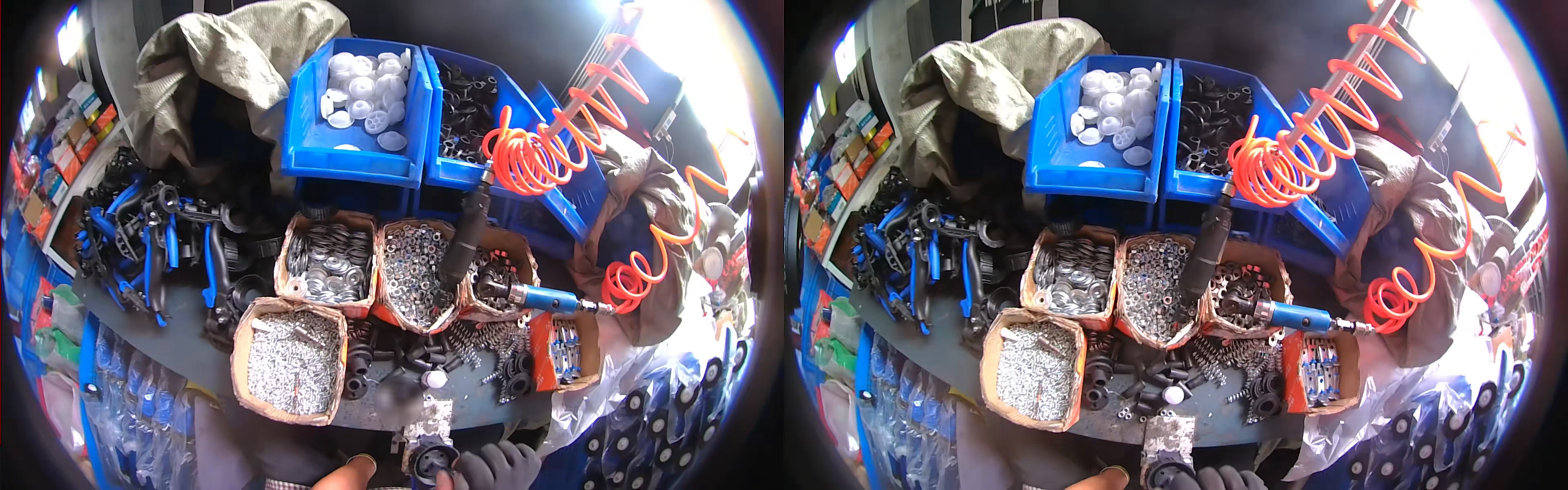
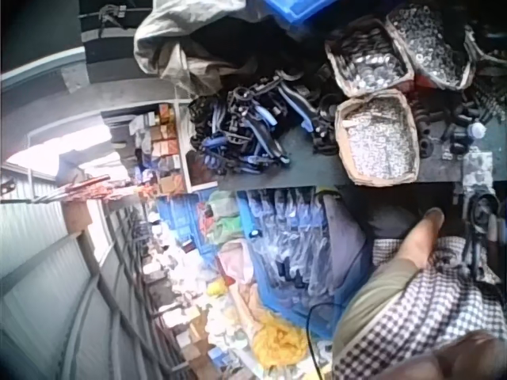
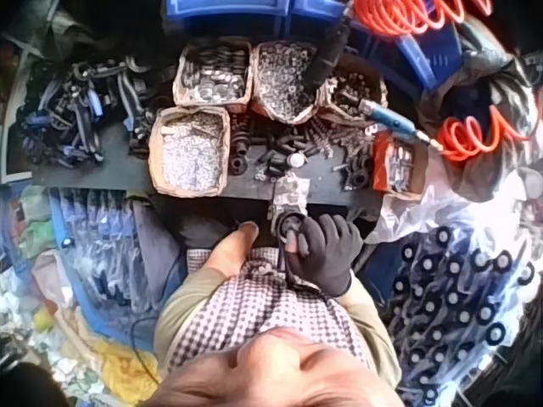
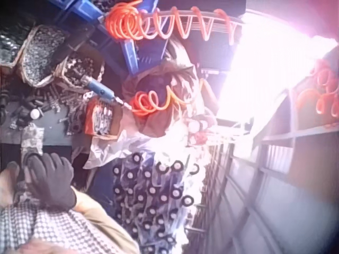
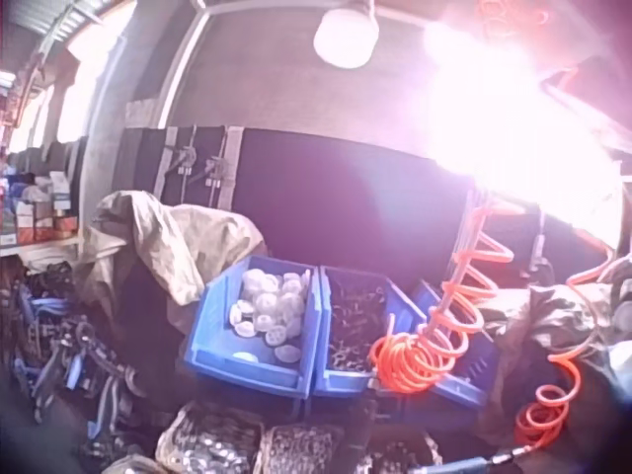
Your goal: The person assembles a caulking gun by attaching internal components, tightening them with pneumatic tools, driving screws into the handle, and screwing on a cylinder barrel. The person then slips a plastic bag over the assembled gun, places it into a crate, and begins assembling another handle.
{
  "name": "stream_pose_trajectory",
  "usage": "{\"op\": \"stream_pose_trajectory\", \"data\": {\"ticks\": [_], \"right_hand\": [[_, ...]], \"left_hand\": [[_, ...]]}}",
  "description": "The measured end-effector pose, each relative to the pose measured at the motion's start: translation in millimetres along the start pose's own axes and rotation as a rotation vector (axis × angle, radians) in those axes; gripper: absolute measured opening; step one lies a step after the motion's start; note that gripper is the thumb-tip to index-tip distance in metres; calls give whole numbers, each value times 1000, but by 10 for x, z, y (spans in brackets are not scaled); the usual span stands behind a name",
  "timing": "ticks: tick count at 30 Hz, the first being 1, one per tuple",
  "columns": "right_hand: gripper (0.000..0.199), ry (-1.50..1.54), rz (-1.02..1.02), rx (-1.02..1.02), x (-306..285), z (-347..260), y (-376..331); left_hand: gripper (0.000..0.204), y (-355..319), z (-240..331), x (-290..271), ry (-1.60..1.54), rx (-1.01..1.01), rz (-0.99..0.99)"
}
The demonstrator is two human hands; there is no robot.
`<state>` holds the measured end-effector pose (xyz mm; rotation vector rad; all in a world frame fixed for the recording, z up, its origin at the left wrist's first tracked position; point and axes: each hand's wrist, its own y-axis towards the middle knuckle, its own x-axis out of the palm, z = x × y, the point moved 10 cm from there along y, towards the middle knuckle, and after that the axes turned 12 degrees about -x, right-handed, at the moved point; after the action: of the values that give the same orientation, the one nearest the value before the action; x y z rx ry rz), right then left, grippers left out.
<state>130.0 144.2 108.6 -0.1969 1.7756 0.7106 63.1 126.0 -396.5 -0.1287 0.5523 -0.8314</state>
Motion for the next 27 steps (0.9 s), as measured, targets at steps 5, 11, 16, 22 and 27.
{"op": "stream_pose_trajectory", "data": {"ticks": [5,11,16,22,27], "right_hand": [[37,759,396,161,-127,405,-474],[29,1055,366,521,486,733,-1478],[18,1117,214,575,1162,642,-1782],[47,664,-108,-16,1516,-72,-1892],[27,503,216,-525,606,-508,-1595]], "left_hand": [[32,-515,924,-31,113,20,-173],[27,-965,2355,-216,-1100,-230,97],[19,-1415,2301,-78,-1342,-453,174],[30,-2637,2724,-1139,-477,-460,508],[25,-4214,2767,-2417,659,-271,1176]]}}
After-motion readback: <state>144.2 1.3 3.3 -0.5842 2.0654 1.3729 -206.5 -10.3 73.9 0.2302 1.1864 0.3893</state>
